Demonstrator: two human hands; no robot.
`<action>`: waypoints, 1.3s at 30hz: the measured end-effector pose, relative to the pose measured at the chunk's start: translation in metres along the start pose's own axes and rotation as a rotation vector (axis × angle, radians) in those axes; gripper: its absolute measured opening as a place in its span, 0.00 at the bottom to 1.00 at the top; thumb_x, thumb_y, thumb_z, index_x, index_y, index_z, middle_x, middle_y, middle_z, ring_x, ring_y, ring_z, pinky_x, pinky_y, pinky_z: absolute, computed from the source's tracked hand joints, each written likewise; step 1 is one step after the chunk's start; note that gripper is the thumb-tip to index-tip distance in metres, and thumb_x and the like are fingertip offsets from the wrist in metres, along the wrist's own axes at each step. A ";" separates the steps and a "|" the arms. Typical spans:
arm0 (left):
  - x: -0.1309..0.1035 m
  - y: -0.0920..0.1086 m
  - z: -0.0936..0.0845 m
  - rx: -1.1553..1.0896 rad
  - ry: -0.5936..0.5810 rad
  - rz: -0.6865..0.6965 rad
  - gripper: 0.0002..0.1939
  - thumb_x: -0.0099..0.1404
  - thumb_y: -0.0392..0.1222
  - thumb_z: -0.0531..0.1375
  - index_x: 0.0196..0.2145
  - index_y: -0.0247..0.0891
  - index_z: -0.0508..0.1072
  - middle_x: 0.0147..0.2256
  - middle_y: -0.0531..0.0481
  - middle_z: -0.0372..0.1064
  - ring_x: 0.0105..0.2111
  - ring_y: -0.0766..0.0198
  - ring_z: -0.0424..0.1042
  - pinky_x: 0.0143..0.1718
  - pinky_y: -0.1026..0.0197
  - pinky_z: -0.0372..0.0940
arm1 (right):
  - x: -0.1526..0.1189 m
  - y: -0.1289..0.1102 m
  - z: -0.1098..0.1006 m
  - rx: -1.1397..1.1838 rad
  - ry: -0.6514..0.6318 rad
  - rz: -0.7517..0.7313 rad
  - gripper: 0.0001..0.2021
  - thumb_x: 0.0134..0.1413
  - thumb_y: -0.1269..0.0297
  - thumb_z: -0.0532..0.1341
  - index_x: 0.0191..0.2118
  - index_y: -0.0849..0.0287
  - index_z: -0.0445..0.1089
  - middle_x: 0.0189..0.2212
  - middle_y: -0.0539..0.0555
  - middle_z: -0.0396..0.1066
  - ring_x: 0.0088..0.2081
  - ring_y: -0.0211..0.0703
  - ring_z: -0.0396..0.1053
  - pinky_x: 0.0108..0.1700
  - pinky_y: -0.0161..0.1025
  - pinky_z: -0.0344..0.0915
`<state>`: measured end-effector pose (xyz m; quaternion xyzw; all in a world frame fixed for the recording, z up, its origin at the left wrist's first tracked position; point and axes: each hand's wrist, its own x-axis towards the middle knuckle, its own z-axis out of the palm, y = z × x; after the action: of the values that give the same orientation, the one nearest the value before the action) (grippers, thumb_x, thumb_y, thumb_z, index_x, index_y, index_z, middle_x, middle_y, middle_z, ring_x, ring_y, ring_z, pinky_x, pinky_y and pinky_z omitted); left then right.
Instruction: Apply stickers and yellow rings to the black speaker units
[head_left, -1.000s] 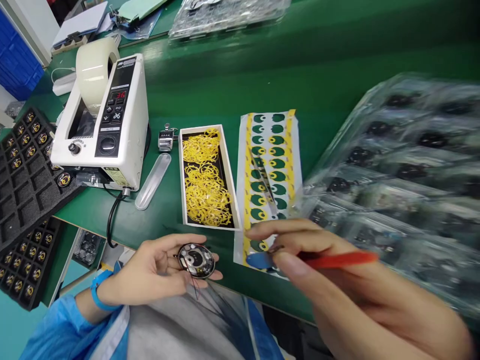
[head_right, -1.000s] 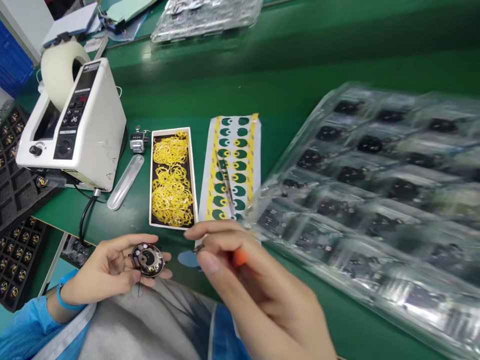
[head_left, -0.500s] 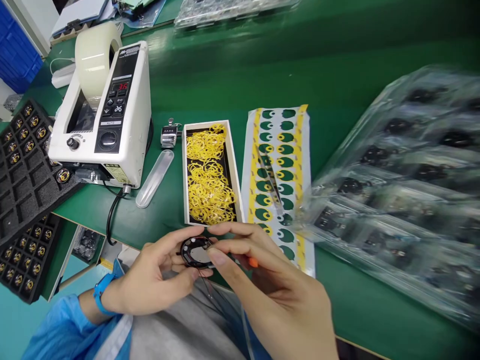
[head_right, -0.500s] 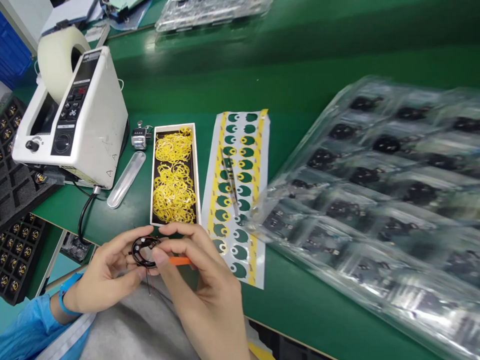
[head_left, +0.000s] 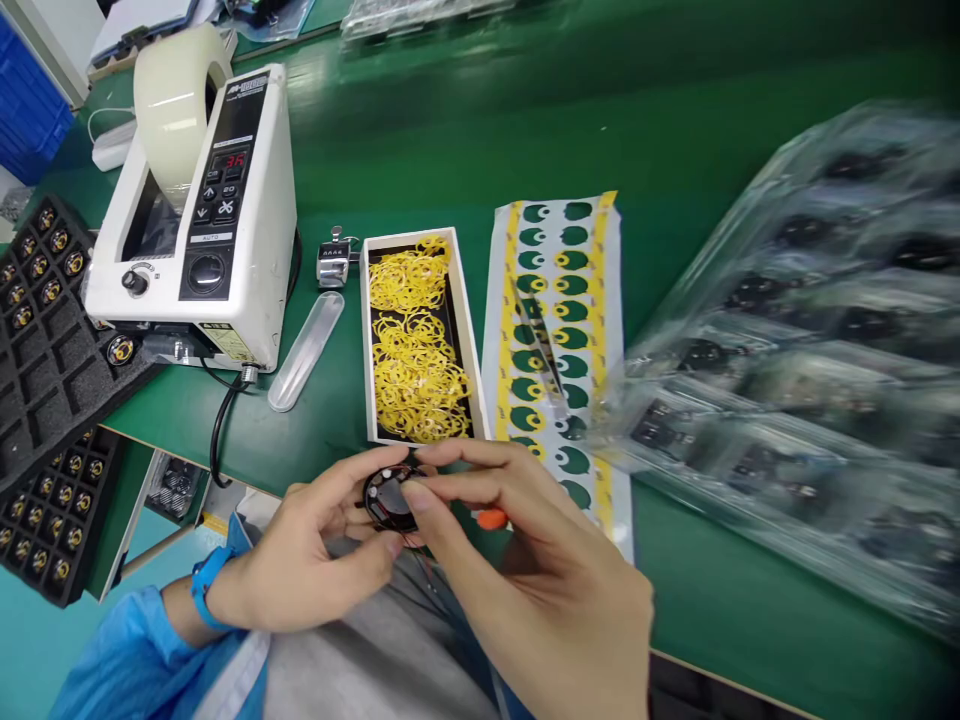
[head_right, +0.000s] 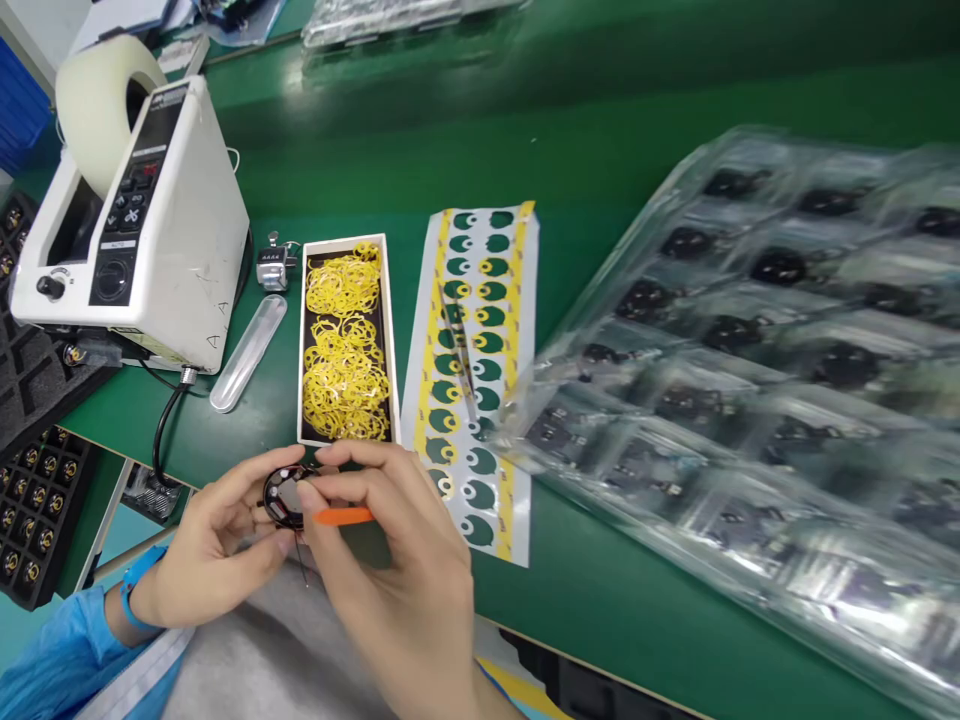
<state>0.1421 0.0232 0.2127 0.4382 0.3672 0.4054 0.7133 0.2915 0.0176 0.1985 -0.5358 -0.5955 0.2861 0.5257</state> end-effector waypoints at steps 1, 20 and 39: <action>0.000 0.000 0.001 -0.013 0.001 0.003 0.32 0.66 0.22 0.60 0.60 0.54 0.71 0.47 0.54 0.77 0.41 0.73 0.77 0.48 0.72 0.71 | -0.001 0.000 0.001 -0.015 0.021 -0.021 0.05 0.64 0.70 0.62 0.36 0.54 0.71 0.39 0.51 0.71 0.42 0.40 0.71 0.41 0.38 0.69; 0.001 -0.004 0.005 0.021 0.071 -0.064 0.21 0.67 0.44 0.63 0.57 0.40 0.69 0.47 0.43 0.76 0.43 0.60 0.76 0.44 0.62 0.70 | -0.003 0.003 0.014 -0.117 0.129 -0.114 0.06 0.64 0.73 0.61 0.37 0.55 0.67 0.38 0.52 0.69 0.40 0.44 0.70 0.41 0.43 0.67; 0.009 -0.006 0.005 0.024 0.234 -0.083 0.21 0.64 0.54 0.66 0.47 0.37 0.74 0.36 0.46 0.78 0.37 0.60 0.77 0.38 0.63 0.72 | -0.005 0.003 0.015 -0.193 0.086 -0.165 0.06 0.62 0.74 0.61 0.38 0.54 0.67 0.37 0.53 0.69 0.41 0.46 0.71 0.41 0.44 0.70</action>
<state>0.1517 0.0274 0.2075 0.3806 0.4708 0.4195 0.6764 0.2779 0.0171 0.1894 -0.5449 -0.6392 0.1599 0.5186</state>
